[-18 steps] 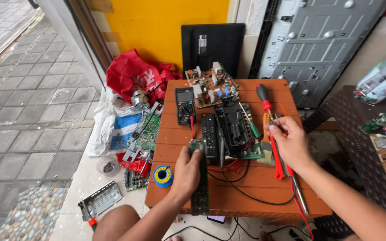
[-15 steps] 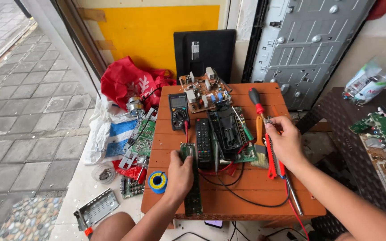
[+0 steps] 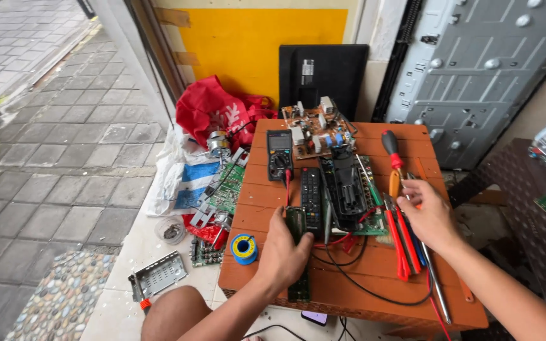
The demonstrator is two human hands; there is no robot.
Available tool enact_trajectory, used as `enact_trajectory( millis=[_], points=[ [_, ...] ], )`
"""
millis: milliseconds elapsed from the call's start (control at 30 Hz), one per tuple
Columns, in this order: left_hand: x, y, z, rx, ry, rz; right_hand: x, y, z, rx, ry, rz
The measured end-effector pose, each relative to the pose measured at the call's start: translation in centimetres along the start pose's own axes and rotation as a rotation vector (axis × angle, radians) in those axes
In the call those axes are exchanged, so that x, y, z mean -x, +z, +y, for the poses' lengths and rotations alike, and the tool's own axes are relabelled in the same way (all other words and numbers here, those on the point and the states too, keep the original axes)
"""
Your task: The person sits on the floor and uses a soldering iron to work on a green circuit board placed on a wooden table. They hold the board with one hand and apply the soldering iron to various points on the board while a multimeter and other tools are visible nearby.
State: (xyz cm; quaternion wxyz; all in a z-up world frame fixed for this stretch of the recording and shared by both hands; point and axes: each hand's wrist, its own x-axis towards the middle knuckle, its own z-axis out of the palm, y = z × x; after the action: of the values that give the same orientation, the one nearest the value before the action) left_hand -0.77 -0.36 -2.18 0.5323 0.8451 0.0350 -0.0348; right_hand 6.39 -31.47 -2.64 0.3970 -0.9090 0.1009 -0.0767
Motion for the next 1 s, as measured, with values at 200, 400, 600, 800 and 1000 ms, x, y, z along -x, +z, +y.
enact_trajectory(
  millis=[200,400,600,800,1000],
  points=[
    [1.7,-0.8,-0.4,-0.167,0.127,-0.040,0.1,-1.0,0.7,-0.058,-0.008,-0.010],
    [3.0,-0.9,-0.6,-0.382,0.290,-0.011,0.8,-1.4,-0.6,-0.007,0.003,-0.031],
    [3.0,-1.0,-2.4,-0.534,0.261,-0.022,1.6,-1.5,-1.2,0.024,0.061,-0.064],
    [4.0,-2.6,-2.2,-0.340,0.141,-0.069,1.7,-2.0,-0.8,0.003,0.080,-0.063],
    [3.3,-2.2,-3.9,-0.546,0.240,0.001,2.7,-2.8,-2.3,-0.011,0.128,-0.084]
  ],
)
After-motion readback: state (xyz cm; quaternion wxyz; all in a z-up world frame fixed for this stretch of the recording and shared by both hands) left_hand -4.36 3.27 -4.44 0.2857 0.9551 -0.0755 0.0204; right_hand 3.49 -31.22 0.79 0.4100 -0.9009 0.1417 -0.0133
